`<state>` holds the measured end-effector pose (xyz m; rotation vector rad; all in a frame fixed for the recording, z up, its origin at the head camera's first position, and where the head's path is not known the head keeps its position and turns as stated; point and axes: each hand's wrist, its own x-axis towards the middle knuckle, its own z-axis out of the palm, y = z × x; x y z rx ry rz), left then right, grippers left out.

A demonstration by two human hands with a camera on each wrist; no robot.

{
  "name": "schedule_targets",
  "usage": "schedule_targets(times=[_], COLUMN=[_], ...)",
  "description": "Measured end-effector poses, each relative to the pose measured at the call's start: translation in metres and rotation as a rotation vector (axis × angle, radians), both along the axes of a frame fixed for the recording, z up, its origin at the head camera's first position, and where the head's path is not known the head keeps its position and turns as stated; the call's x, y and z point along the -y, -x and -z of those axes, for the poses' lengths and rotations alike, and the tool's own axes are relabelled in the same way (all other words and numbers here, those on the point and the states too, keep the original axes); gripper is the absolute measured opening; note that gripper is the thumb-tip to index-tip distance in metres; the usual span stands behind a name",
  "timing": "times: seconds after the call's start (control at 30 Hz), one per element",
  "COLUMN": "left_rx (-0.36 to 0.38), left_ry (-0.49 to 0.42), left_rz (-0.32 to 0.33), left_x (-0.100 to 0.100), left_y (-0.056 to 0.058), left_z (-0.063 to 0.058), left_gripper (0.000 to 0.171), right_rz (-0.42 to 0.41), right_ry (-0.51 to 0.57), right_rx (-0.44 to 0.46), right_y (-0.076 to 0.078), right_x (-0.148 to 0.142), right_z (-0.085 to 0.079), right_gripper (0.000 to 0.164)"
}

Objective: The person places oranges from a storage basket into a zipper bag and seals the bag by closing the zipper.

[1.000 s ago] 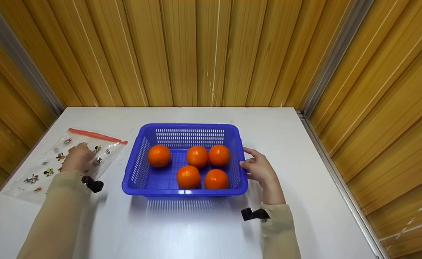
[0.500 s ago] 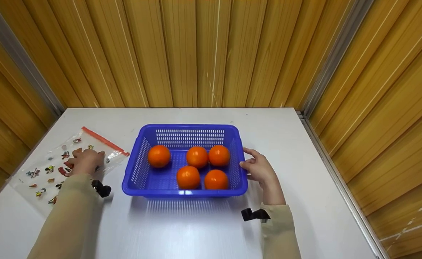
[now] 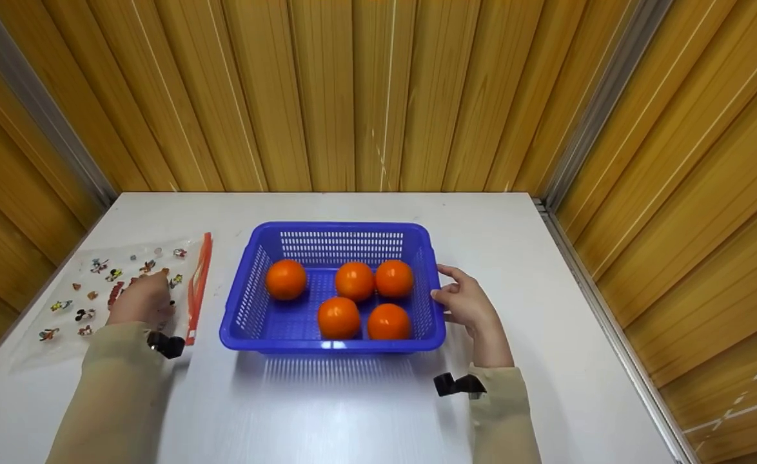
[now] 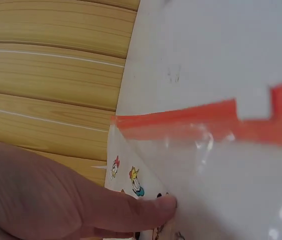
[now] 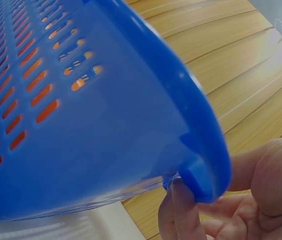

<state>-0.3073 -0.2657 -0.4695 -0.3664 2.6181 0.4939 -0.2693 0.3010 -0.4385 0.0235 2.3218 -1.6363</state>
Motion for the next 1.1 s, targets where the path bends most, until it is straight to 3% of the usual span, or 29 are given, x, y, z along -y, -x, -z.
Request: schedule_targets(times=[0.1,0.27,0.33,0.53,0.7,0.83,1.1], left_rx=[0.015,-0.174,-0.242,-0.282,-0.370,-0.414,-0.407], left_ry=[-0.009,-0.069,-0.088,-0.050,-0.016,-0.026,-0.101], left_rz=[-0.047,-0.190,-0.210,-0.204,-0.221,-0.269,-0.347], left_x=[-0.002,-0.016,-0.025,-0.044,-0.049,-0.050,-0.043], left_y=[0.001,0.000,0.000,0.000,-0.003,-0.004,-0.007], left_z=[-0.001,0.004,0.008,0.021,0.030,0.032,0.030], left_gripper=[0.075,0.042,0.044,0.060,0.068,0.054,0.038], right_rz=[-0.004,-0.016,-0.019,-0.006,-0.008,-0.009,-0.007], right_ry=[-0.003,0.018,0.018,-0.002,0.005,0.016,0.015], right_rx=[0.001,-0.007,-0.012,-0.009,-0.004,-0.008,-0.006], right_y=[0.000,-0.001,-0.002,-0.002,-0.002,-0.002,-0.002], right_x=[0.000,0.000,-0.001,-0.001,-0.001,-0.002,-0.002], right_z=[0.001,0.001,0.001,0.001,0.001,0.000,-0.001], right_gripper=[0.068,0.069,0.069,0.067,0.067,0.067,0.067])
